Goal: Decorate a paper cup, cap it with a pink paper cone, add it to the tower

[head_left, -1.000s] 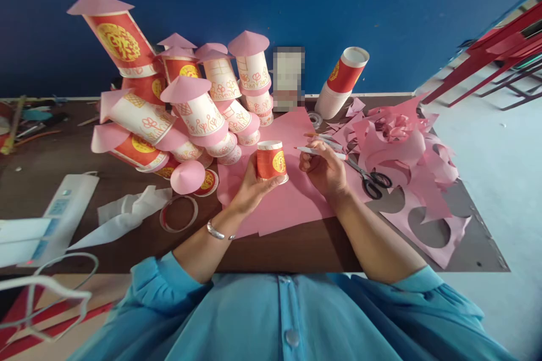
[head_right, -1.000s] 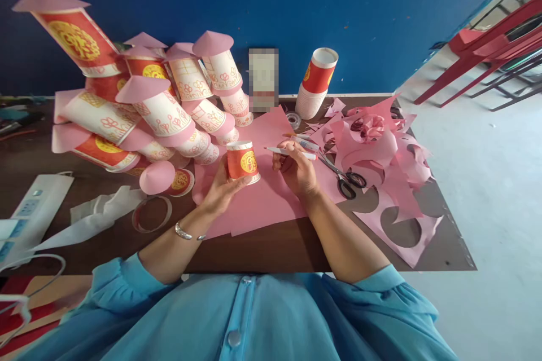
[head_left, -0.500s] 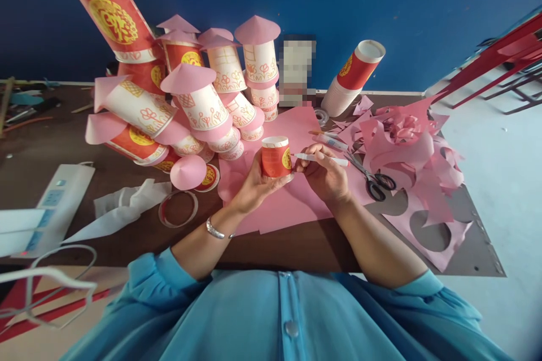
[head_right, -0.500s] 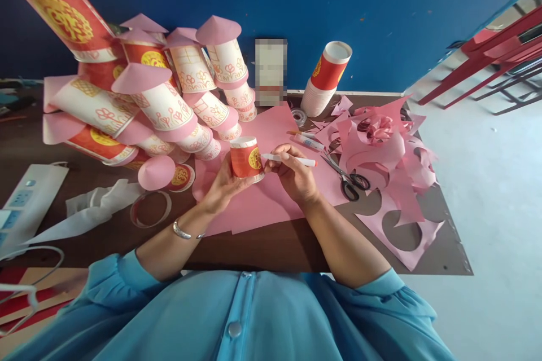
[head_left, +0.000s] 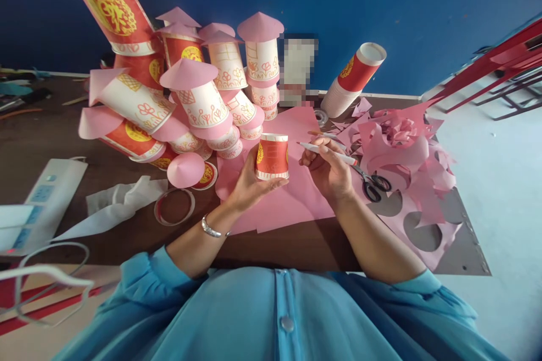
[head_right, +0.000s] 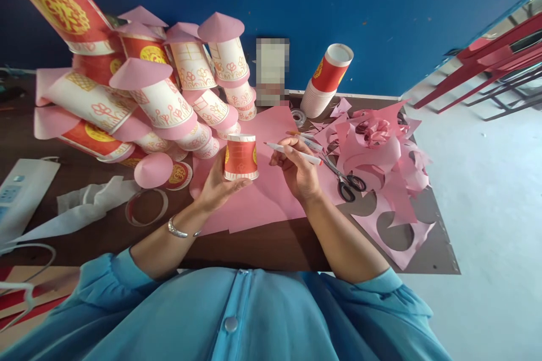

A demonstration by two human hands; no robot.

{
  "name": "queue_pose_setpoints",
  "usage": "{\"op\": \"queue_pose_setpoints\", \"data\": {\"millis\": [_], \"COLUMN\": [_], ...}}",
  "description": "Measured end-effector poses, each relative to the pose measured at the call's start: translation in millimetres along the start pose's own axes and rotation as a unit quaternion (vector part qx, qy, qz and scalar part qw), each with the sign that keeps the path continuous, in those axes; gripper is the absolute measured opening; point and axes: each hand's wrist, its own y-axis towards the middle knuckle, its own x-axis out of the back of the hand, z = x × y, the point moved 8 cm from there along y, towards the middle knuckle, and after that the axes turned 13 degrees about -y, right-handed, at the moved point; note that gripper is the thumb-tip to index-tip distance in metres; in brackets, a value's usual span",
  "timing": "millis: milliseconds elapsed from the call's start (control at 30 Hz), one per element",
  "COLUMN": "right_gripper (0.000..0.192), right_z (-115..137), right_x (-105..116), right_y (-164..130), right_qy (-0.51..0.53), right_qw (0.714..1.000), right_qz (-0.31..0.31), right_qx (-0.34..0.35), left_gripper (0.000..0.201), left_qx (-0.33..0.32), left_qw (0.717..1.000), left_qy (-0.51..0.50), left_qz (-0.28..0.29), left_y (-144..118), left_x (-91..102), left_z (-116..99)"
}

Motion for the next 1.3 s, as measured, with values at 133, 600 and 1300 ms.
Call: {"op": "queue_pose_setpoints", "data": {"millis": [133, 600, 1300], "right_gripper": [0.019, 0.02, 0.02], "right_z": [23.0, 67.9, 66.1], "right_x": [-1.0, -39.2, -37.1], "right_y": [-0.7, -65.8, -67.8], "right_qy": [-0.101, -0.423, -0.462], "right_qw": [0.994, 0.821, 0.794], "right_qz": [-0.006, 0.021, -0.007], "right_qx": [0.047, 0.383, 0.395], "left_gripper": [0.089, 0.091, 0.073], "left_qx": [0.015, 0.095, 0.137], "left_qw": [1.0, 0.991, 0.978], "left_qy": [0.008, -0.082, -0.139], "left_qz": [-0.008, 0.049, 0.076], "left_y": [-0.8, -3.4, -4.9], "left_x": [2.4, -11.8, -15.9], "left_z": [6.8, 19.0, 26.2]}}
